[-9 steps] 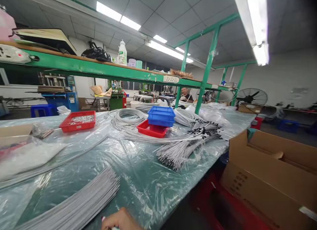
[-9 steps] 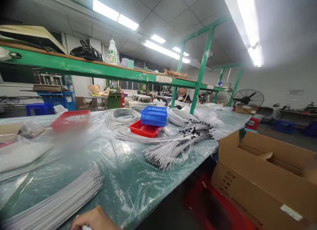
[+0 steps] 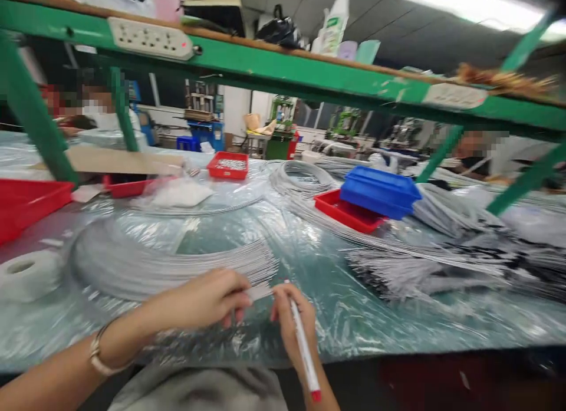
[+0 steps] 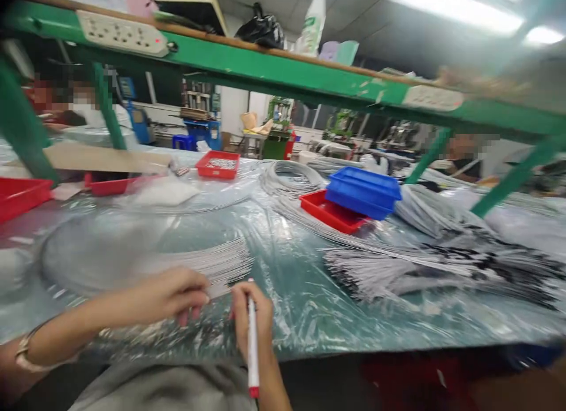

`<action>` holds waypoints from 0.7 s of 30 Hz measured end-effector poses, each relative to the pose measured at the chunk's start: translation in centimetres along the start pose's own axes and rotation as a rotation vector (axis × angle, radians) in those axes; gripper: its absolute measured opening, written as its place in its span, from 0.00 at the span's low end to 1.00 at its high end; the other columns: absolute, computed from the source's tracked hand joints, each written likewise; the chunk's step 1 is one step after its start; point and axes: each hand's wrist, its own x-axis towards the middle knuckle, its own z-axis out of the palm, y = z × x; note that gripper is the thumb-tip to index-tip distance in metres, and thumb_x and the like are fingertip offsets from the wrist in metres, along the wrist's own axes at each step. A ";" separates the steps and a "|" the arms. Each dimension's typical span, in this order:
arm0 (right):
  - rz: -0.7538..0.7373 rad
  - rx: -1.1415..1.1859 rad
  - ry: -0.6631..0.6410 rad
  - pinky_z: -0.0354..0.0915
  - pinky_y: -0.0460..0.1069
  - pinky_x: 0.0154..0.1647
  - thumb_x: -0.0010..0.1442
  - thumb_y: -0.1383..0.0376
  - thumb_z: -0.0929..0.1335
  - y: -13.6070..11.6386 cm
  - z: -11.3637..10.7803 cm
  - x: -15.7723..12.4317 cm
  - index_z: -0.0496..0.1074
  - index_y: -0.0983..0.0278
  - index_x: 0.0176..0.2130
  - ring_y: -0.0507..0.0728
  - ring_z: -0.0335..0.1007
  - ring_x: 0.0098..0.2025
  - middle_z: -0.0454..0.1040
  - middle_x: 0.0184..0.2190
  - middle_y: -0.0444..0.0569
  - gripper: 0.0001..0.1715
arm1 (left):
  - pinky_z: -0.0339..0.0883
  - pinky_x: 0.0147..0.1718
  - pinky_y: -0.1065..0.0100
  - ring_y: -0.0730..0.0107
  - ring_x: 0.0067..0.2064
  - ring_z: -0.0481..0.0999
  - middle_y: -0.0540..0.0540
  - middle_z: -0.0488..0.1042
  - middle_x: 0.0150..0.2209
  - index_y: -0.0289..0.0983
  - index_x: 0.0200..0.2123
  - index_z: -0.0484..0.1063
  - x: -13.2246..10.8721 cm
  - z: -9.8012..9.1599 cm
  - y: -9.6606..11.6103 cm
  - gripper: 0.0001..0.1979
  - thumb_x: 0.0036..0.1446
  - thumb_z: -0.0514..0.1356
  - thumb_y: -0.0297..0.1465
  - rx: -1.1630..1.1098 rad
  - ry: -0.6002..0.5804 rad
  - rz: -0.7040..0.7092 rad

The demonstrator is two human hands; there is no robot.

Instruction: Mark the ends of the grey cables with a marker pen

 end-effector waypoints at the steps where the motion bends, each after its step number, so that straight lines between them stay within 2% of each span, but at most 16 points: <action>1: -0.009 0.003 0.043 0.62 0.47 0.25 0.68 0.56 0.59 0.1 0.0 -0.2 0.73 0.64 0.40 0.53 0.63 0.19 0.67 0.17 0.42 0.19 | 0.64 0.25 0.74 0.70 0.27 0.76 0.49 0.73 0.26 0.36 0.26 0.64 0.0 -0.6 0.4 0.15 0.63 0.52 0.37 -0.048 -0.020 -0.014; 3: -0.066 -0.033 0.115 0.65 0.48 0.28 0.68 0.60 0.59 0.2 0.0 -0.6 0.73 0.62 0.51 0.54 0.67 0.22 0.71 0.21 0.43 0.19 | 0.65 0.25 0.74 0.69 0.29 0.77 0.49 0.74 0.29 0.35 0.26 0.63 0.0 -1.2 0.7 0.15 0.63 0.52 0.37 -0.105 -0.034 -0.029; 5: -0.158 -0.108 0.138 0.67 0.48 0.30 0.68 0.64 0.60 0.2 0.2 -0.9 0.69 0.62 0.57 0.53 0.69 0.23 0.74 0.25 0.44 0.21 | 0.66 0.25 0.74 0.69 0.29 0.77 0.48 0.74 0.29 0.35 0.27 0.63 -0.2 -1.3 0.7 0.14 0.63 0.53 0.36 -0.119 -0.040 -0.029; 9: -0.292 -0.189 0.041 0.69 0.44 0.29 0.68 0.70 0.59 0.1 0.7 -0.5 0.62 0.63 0.63 0.51 0.72 0.25 0.78 0.29 0.47 0.26 | 0.66 0.24 0.75 0.70 0.28 0.77 0.49 0.72 0.26 0.35 0.27 0.64 -0.2 -1.5 0.3 0.14 0.63 0.54 0.36 -0.137 -0.060 -0.019; 13: -0.303 -0.192 0.061 0.69 0.42 0.29 0.68 0.70 0.59 0.6 1.3 -0.3 0.61 0.63 0.64 0.50 0.73 0.25 0.77 0.27 0.45 0.26 | 0.65 0.24 0.76 0.72 0.26 0.76 0.50 0.71 0.27 0.35 0.27 0.65 0.1 -1.7 0.5 0.13 0.63 0.54 0.35 -0.169 -0.061 -0.014; 18: -0.281 -0.246 0.257 0.70 0.44 0.36 0.67 0.65 0.63 1.5 2.6 -1.0 0.68 0.64 0.59 0.52 0.76 0.26 0.79 0.32 0.47 0.22 | 0.62 0.22 0.77 0.78 0.20 0.71 0.52 0.72 0.25 0.34 0.27 0.68 0.9 -1.5 0.6 0.10 0.62 0.57 0.29 -0.240 -0.086 0.006; 21: -0.279 -0.316 0.304 0.68 0.42 0.30 0.66 0.64 0.65 2.4 3.1 -1.1 0.71 0.63 0.57 0.55 0.78 0.30 0.80 0.33 0.49 0.21 | 0.62 0.24 0.77 0.80 0.19 0.70 0.54 0.71 0.24 0.33 0.24 0.66 1.6 -1.5 0.5 0.12 0.62 0.58 0.27 -0.304 -0.119 -0.060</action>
